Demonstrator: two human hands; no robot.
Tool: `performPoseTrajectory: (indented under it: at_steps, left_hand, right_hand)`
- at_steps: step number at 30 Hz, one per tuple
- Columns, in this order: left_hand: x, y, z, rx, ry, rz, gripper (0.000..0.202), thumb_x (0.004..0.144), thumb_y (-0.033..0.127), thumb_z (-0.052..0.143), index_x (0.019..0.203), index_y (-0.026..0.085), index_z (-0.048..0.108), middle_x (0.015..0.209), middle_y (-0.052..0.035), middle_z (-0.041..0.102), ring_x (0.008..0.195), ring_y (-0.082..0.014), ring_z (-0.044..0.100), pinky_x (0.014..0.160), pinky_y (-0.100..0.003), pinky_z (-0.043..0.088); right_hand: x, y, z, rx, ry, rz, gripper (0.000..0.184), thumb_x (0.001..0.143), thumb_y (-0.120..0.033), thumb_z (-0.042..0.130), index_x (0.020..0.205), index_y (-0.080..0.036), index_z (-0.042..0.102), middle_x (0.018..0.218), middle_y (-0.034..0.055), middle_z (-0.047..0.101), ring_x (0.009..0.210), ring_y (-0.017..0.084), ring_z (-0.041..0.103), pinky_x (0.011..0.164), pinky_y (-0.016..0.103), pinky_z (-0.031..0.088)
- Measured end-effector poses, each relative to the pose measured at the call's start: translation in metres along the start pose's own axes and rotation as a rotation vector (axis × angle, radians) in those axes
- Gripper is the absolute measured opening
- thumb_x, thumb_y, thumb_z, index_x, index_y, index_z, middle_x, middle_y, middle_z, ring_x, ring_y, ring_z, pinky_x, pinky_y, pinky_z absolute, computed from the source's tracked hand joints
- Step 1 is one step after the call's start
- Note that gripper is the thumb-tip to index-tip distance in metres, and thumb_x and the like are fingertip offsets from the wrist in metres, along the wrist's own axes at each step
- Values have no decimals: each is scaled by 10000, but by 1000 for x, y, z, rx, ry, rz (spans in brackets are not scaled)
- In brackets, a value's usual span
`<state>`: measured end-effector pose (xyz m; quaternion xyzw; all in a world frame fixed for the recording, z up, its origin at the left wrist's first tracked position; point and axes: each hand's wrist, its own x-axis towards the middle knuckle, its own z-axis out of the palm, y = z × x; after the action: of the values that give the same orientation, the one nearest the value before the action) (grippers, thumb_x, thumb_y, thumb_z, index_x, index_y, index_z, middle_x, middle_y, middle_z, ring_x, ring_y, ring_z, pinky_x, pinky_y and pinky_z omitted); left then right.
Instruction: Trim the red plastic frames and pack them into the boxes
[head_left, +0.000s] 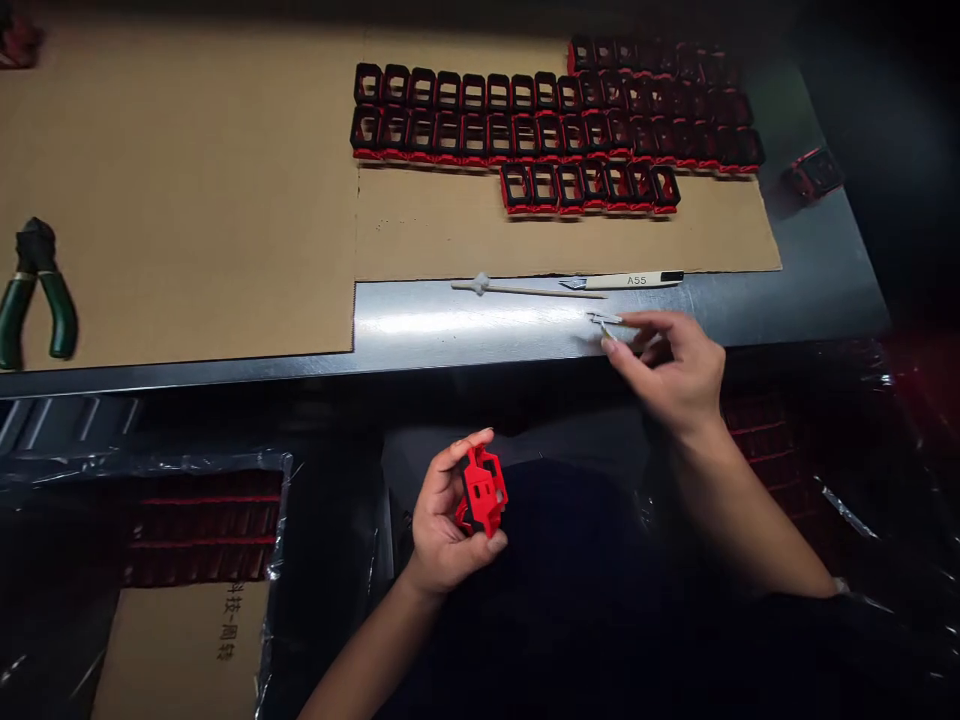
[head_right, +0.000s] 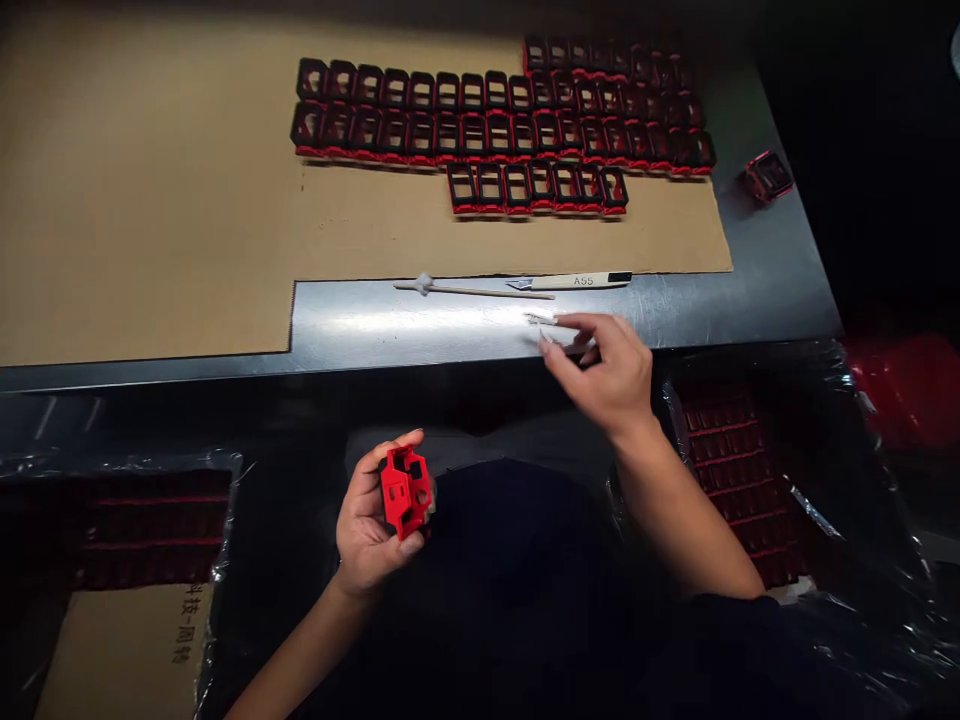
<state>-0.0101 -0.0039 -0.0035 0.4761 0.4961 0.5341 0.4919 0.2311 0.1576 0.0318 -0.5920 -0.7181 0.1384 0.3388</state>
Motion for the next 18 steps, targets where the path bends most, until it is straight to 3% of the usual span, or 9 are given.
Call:
performPoseTrajectory:
  at_steps: [4,6,8,11,13,15,18]
  left_hand:
    - [-4,1,-1,29,38,-27,740,803,683,637,1372,284,381,1403,-210,535,1114,-326,659,814,-481,602]
    - [-6,0,-1,39,51,-31,745,788,677,660,1361,286,386,1387,-210,546,1131,-336,651,835,-504,595]
    - [-8,-3,-2,54,65,-37,783,777,671,680,1391,299,367,1369,-205,560,1142,-338,651,849,-508,595]
    - [-10,-9,-2,61,45,20,867,800,609,701,1497,339,260,1375,-185,562,1204,-326,633,892,-496,593]
    - [-10,-13,-3,80,2,107,858,831,533,709,1528,344,246,1388,-174,560,1258,-313,606,947,-491,575]
    - [-9,-16,-3,110,-29,179,807,842,467,722,1519,325,307,1393,-171,565,1272,-300,601,975,-477,564]
    - [-7,-19,-1,141,-42,238,773,833,381,747,1499,293,364,1384,-174,582,1251,-282,620,965,-444,575]
  right_hand:
    - [31,17,11,-224,69,-201,164,823,-309,724,951,-206,723,948,71,757,913,274,680,837,433,548]
    - [22,4,11,-180,138,-202,146,837,-291,714,959,-210,716,1037,91,751,975,289,680,862,448,543]
    - [0,-18,8,-6,98,-149,88,852,-263,700,926,-218,716,999,88,754,928,266,693,793,405,563]
    - [-37,-53,4,405,-348,9,81,878,-229,656,884,-205,733,853,54,765,729,181,705,634,291,564]
    - [-55,-69,4,629,-638,139,151,870,-225,645,975,-179,744,852,50,781,679,152,711,586,244,555]
    - [-64,-78,7,746,-790,232,262,845,-205,645,1088,-165,732,887,48,794,699,145,724,611,228,565]
    - [-67,-83,9,769,-861,296,328,806,-155,639,1116,-181,741,901,31,798,719,140,734,665,226,576]
